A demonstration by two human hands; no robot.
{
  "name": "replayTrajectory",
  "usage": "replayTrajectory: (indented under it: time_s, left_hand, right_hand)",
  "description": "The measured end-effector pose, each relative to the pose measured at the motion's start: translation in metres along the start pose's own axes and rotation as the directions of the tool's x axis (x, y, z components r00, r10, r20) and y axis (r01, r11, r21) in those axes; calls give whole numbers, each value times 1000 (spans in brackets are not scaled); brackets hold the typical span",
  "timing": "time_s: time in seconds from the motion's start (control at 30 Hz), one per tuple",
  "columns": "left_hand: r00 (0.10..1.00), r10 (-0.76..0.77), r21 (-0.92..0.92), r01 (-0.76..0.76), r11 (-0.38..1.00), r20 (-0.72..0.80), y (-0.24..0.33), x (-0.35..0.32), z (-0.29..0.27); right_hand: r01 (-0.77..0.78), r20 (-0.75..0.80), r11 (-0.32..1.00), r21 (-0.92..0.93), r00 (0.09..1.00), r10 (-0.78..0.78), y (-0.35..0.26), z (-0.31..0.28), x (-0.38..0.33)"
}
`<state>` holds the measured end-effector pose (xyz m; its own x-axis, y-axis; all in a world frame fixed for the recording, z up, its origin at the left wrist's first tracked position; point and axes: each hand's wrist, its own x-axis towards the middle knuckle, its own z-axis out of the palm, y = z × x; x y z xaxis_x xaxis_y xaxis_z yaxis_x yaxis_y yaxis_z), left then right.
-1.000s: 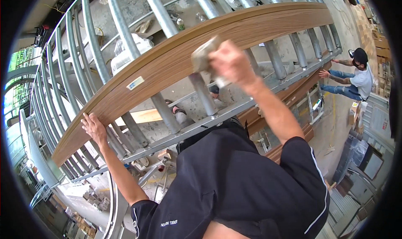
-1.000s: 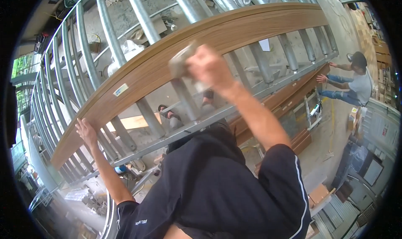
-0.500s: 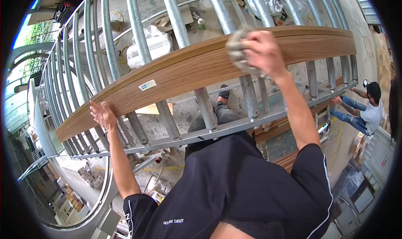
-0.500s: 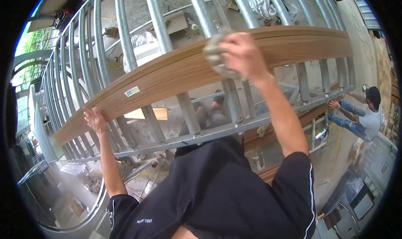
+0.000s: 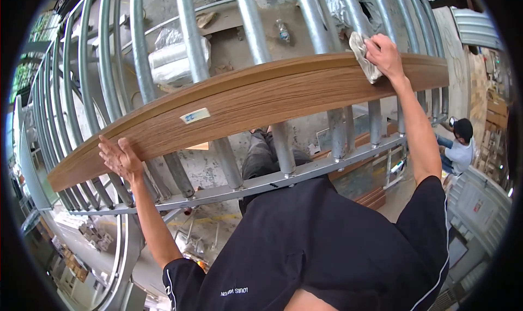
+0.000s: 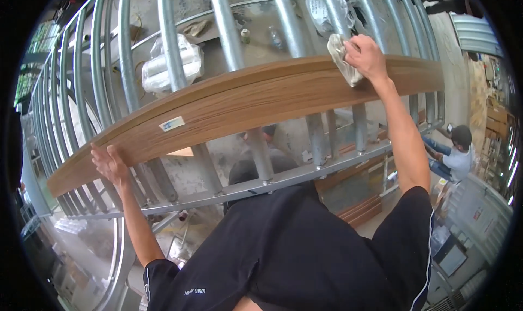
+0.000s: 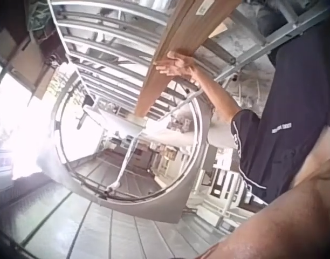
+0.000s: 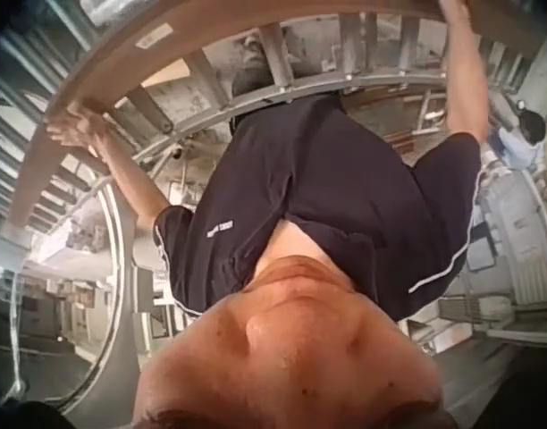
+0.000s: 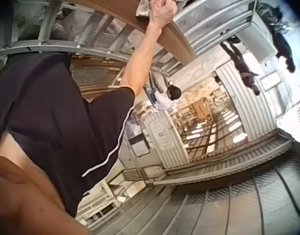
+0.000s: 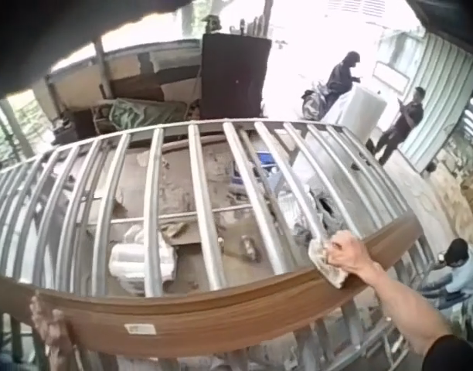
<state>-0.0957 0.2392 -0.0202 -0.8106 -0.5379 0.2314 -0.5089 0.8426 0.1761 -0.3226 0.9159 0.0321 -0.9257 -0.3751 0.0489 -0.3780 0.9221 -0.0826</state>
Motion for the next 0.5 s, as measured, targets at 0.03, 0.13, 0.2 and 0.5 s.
replayTrajectory:
  time_s: [0.03, 0.13, 0.2, 0.5]
  left_hand:
    - [1000, 9, 8, -9, 1000, -15, 0, 0, 0]
    - [1000, -1, -9, 1, 1000, -25, 1, -1, 0]
    - [999, -19, -20, 18, 1000, -43, 1, 0, -1]
    - [997, 2, -11, -3, 1000, -82, -9, 4, -10]
  right_hand:
    - [41, -87, 994, 102, 996, -32, -14, 4, 7]
    - [154, -65, 948, 278, 988, -141, -120, 23, 37]
    - [368, -220, 882, 295, 924, -313, -222, 45, 65]
    - [549, -406, 812, 197, 800, -442, -314, 81, 96]
